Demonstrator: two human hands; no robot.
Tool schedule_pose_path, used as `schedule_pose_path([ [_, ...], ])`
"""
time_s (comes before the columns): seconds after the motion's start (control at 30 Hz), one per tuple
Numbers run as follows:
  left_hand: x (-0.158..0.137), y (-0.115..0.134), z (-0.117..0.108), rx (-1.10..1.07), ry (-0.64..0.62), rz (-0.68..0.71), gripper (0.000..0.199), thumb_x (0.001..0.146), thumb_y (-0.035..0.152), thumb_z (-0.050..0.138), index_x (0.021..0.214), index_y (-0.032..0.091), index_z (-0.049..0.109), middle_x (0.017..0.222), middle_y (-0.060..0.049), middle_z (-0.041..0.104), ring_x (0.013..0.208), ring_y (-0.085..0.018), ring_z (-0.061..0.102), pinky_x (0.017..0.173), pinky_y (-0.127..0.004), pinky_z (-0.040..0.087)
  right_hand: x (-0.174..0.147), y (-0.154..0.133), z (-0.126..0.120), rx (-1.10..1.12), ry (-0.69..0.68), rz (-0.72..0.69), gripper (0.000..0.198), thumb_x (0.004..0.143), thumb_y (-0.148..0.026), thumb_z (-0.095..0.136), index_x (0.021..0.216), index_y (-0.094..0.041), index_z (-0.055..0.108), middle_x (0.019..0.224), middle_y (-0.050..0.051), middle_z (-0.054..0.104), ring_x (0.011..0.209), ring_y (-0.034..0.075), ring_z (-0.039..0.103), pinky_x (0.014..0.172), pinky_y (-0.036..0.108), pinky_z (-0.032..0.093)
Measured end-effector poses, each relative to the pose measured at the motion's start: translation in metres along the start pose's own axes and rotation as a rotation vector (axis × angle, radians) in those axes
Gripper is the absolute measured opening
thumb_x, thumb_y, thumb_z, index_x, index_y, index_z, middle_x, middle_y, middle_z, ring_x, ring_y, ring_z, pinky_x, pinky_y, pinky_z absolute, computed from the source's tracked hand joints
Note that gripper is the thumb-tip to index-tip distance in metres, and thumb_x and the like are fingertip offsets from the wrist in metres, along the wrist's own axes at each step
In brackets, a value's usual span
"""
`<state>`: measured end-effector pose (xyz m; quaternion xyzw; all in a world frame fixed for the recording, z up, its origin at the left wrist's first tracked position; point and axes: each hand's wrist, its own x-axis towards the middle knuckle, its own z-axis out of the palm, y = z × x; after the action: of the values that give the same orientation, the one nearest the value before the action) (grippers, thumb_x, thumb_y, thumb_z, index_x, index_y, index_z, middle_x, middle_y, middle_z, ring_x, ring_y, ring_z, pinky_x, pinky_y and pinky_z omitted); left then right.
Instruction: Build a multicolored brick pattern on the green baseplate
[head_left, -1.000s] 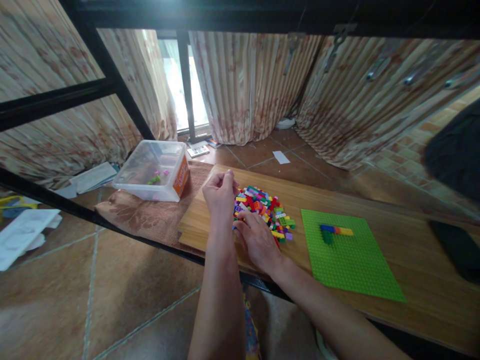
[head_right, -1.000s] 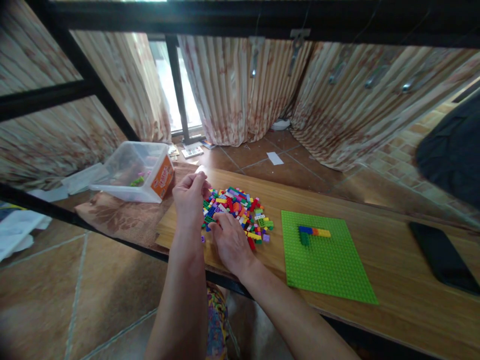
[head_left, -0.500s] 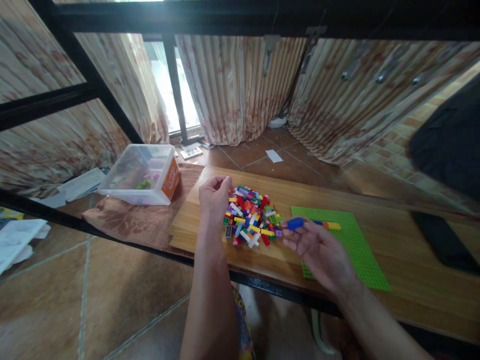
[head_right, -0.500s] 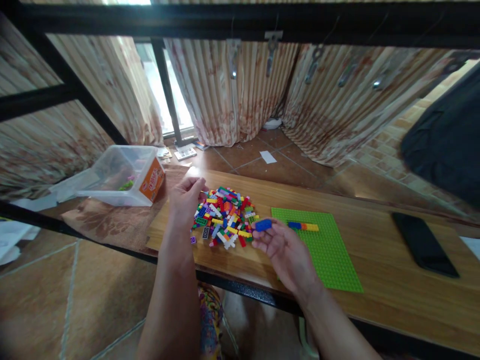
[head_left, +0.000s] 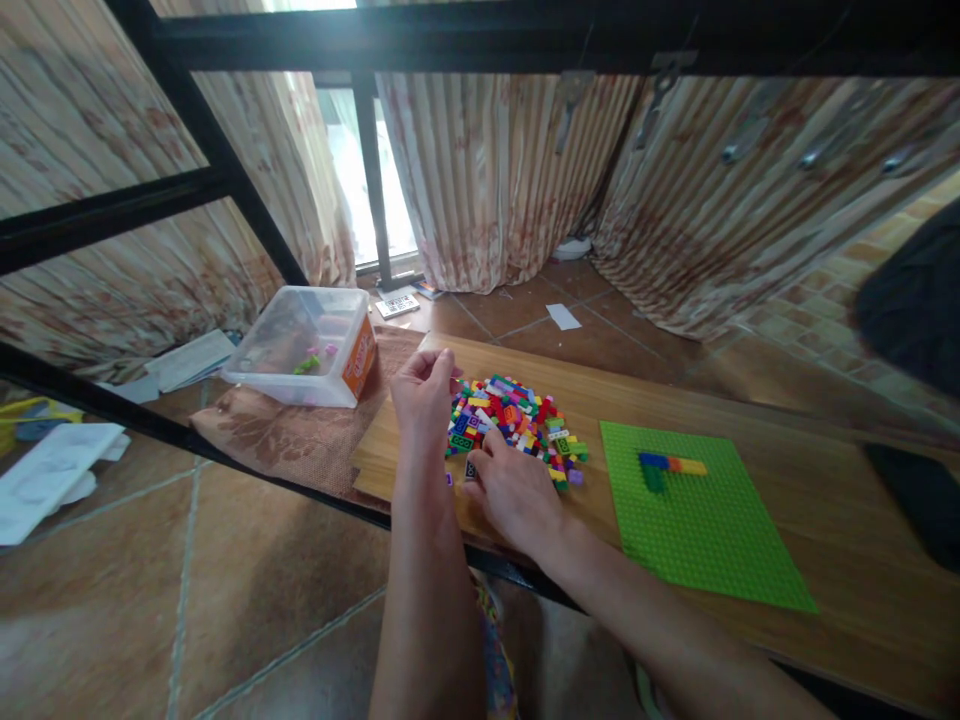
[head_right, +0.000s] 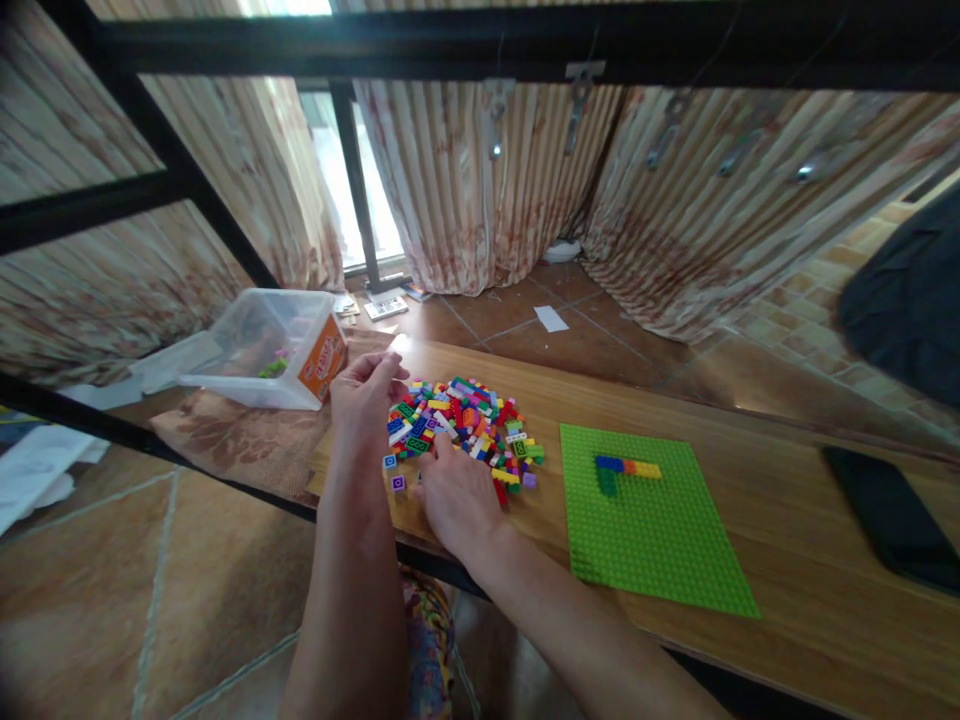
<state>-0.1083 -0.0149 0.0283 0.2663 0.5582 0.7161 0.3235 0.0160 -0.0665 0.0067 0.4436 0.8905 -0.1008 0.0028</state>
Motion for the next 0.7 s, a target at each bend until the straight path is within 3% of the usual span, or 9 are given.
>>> schedule_pose_path([
  [0.2,0.002,0.001,-0.005,-0.017,0.014,-0.014,0.018,0.071,0.031,0.069,0.07,0.015,0.063,0.058,0.003,0.062,0.042,-0.005,0.05,0.043,-0.016,0.036,0.006,0.0,0.008,-0.103,0.016,-0.023,0.017,0.096,-0.025,0.048,0.101,-0.019,0.064,0.111,0.009,0.06,0.088,0.019,0.066,0.058,0.026,0.047],
  [0.5,0.0,0.0,-0.005,-0.004,0.008,-0.025,0.024,0.07,0.037,0.071,0.07,0.014,0.064,0.06,0.002,0.063,0.044,-0.005,0.05,0.045,-0.016,0.038,0.013,-0.003,0.015,-0.117,0.041,-0.057,0.032,0.101,-0.019,0.03,0.104,-0.019,0.062,0.102,0.009,0.063,0.087,0.019,0.065,0.056,0.026,0.044],
  [0.6,-0.001,0.0,-0.003,0.015,-0.005,-0.031,0.025,0.07,0.038,0.071,0.069,0.014,0.063,0.06,0.002,0.063,0.044,-0.005,0.05,0.046,-0.016,0.038,0.007,0.001,0.008,0.006,0.08,0.006,0.03,0.101,-0.022,0.034,0.103,-0.02,0.064,0.106,0.009,0.065,0.088,0.019,0.065,0.06,0.026,0.046],
  [0.7,-0.002,0.001,0.003,0.03,-0.058,-0.025,0.024,0.071,0.037,0.071,0.07,0.014,0.064,0.06,0.002,0.063,0.045,-0.005,0.05,0.047,-0.016,0.038,-0.012,0.017,-0.002,0.318,0.217,0.081,0.03,0.1,-0.025,0.038,0.098,-0.021,0.067,0.107,0.008,0.068,0.093,0.019,0.066,0.074,0.028,0.049],
])
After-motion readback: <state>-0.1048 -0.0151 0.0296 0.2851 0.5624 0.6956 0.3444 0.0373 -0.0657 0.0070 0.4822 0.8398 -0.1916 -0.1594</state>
